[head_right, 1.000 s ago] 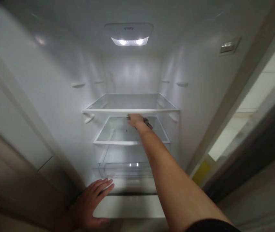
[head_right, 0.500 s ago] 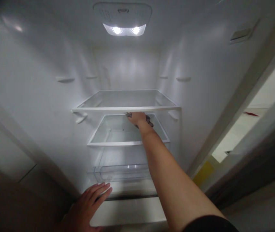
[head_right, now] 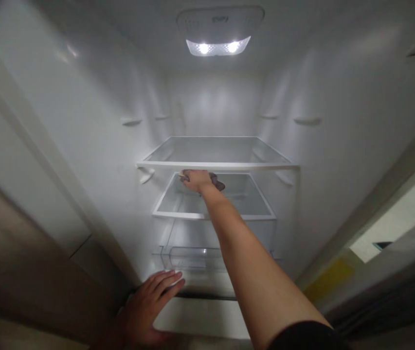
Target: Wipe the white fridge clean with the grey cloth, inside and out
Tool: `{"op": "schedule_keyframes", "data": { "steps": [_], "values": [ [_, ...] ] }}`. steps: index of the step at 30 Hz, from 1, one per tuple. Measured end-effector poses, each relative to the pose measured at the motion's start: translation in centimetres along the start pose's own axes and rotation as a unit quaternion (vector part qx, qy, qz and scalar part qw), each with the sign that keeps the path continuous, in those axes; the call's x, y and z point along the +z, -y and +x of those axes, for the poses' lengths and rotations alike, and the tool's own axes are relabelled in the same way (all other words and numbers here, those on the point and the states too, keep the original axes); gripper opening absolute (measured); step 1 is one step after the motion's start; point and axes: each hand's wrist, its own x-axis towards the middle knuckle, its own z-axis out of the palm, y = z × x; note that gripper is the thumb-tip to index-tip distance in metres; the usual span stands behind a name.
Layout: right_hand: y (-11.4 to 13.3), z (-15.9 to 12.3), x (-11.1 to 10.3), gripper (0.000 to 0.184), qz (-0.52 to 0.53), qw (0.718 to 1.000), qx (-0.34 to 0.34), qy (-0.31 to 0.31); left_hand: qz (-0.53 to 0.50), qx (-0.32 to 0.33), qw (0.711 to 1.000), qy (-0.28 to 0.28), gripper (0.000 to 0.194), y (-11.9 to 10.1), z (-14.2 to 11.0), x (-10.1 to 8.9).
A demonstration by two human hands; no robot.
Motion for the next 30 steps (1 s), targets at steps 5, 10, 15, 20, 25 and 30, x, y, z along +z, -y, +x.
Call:
{"op": "schedule_keyframes", "data": {
  "steps": [5,10,15,20,25,30],
  "values": [
    [2.5,-3.6,-0.8,0.049,0.020,0.998,-0.056,0.001,0.043,0.022,0.998,-0.035,0.113,0.1,0.1,0.0],
    [3.5,-7.9,-1.6,0.050,0.042,0.996,-0.078,0.004,0.063,0.040,0.996,-0.059,0.114,0.0,0.0,0.2],
    [3.3,-11.4,-2.5,0.054,0.060,0.996,-0.063,0.005,0.076,0.027,0.996,-0.048,0.111,-0.3,-0.3,0.2],
    [1.7,-13.4,-3.2,0.061,0.066,0.996,-0.056,0.008,0.096,0.029,0.994,-0.054,0.105,-0.2,-0.5,0.5],
    [0.6,-13.7,-2.4,0.107,0.010,0.990,-0.139,0.015,0.090,0.036,0.994,-0.056,0.107,0.3,-0.6,0.9],
    [0.5,-12.8,-1.8,0.101,-0.007,0.990,-0.142,0.006,0.090,0.040,0.993,-0.063,0.111,0.1,-0.5,0.8]
  ]
}}
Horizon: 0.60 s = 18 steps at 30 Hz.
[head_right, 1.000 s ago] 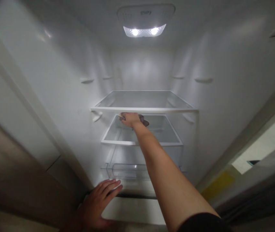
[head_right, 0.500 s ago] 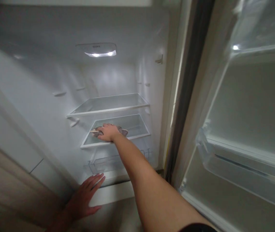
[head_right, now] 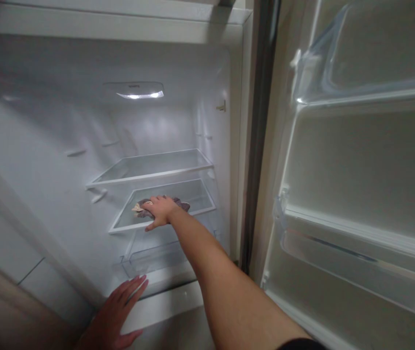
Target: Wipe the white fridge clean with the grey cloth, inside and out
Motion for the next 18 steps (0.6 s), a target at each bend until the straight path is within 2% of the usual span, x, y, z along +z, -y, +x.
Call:
{"op": "schedule_keyframes", "data": {
  "steps": [8,14,18],
  "values": [
    [-0.71,0.56,-0.53,0.098,0.015,1.000,0.005,0.000,0.020,0.000,1.000,-0.007,0.108,-0.22,0.06,-0.15],
    [-0.60,0.27,-0.40,0.101,0.033,0.999,0.018,-0.015,0.014,-0.001,1.000,0.004,0.106,-0.10,-0.29,0.15],
    [-0.43,0.11,-0.50,0.097,0.049,0.998,0.031,-0.029,0.026,0.007,1.000,-0.009,0.107,-0.21,-0.12,-0.10]
  ]
}}
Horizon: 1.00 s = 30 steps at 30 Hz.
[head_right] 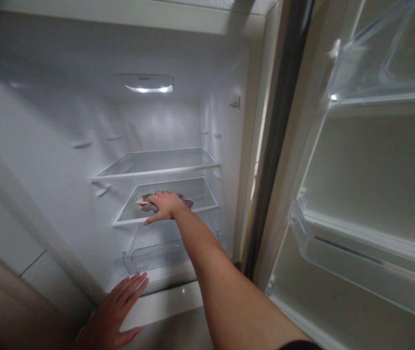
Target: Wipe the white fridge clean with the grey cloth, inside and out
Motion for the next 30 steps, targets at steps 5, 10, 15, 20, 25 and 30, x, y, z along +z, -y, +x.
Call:
{"op": "schedule_keyframes", "data": {
  "steps": [5,10,15,20,25,30],
  "values": [
    [0.20,-0.14,-0.16,0.077,0.011,1.000,0.018,-0.007,0.009,0.001,1.000,0.000,0.108,-0.07,0.10,-0.10],
    [0.11,-0.12,-0.01,0.080,0.013,1.000,0.017,-0.012,0.006,-0.004,1.000,-0.001,0.110,-0.11,0.12,-0.23],
    [0.16,-0.21,0.04,0.077,0.015,1.000,0.018,-0.018,-0.005,-0.010,1.000,-0.001,0.107,-0.21,0.10,-0.25],
    [0.27,-0.27,-0.06,0.073,0.013,1.000,0.021,-0.020,-0.015,-0.011,1.000,0.002,0.106,-0.13,-0.03,-0.03],
    [0.45,-0.27,-0.25,0.068,0.007,1.000,0.025,-0.018,-0.016,-0.012,1.000,-0.005,0.105,-0.05,-0.13,0.24],
    [0.57,-0.29,-0.27,0.065,0.003,0.999,0.028,-0.019,-0.009,-0.011,1.000,-0.004,0.103,-0.07,-0.18,0.35]
  ]
}}
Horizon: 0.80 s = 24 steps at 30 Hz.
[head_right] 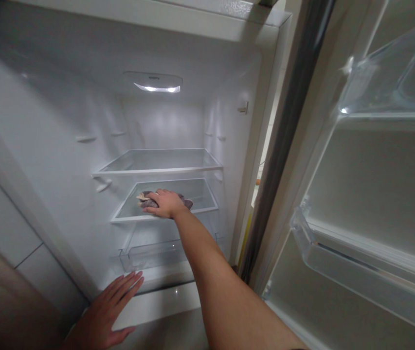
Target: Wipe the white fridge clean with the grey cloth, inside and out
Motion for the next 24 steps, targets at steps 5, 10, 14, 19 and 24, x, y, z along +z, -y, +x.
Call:
{"op": "schedule_keyframes", "data": {
  "steps": [5,10,14,19,24],
  "values": [
    [0.04,-0.09,-0.02,0.064,0.002,1.000,0.000,-0.005,-0.008,-0.002,1.000,0.003,0.104,-0.04,-0.04,-0.06],
    [0.07,-0.10,0.08,0.064,0.001,1.000,0.002,-0.010,0.006,0.005,1.000,-0.010,0.101,-0.14,0.10,-0.22],
    [0.05,-0.13,0.17,0.064,0.001,1.000,0.002,-0.014,0.014,0.006,1.000,-0.011,0.101,-0.18,0.15,-0.28],
    [-0.01,-0.18,0.06,0.065,0.003,1.000,0.002,-0.015,0.011,0.006,1.000,-0.008,0.102,-0.16,0.08,-0.19],
    [0.04,-0.18,-0.01,0.064,0.005,1.000,0.001,-0.015,0.002,0.005,1.000,-0.010,0.100,-0.13,0.09,-0.23]
  ]
}}
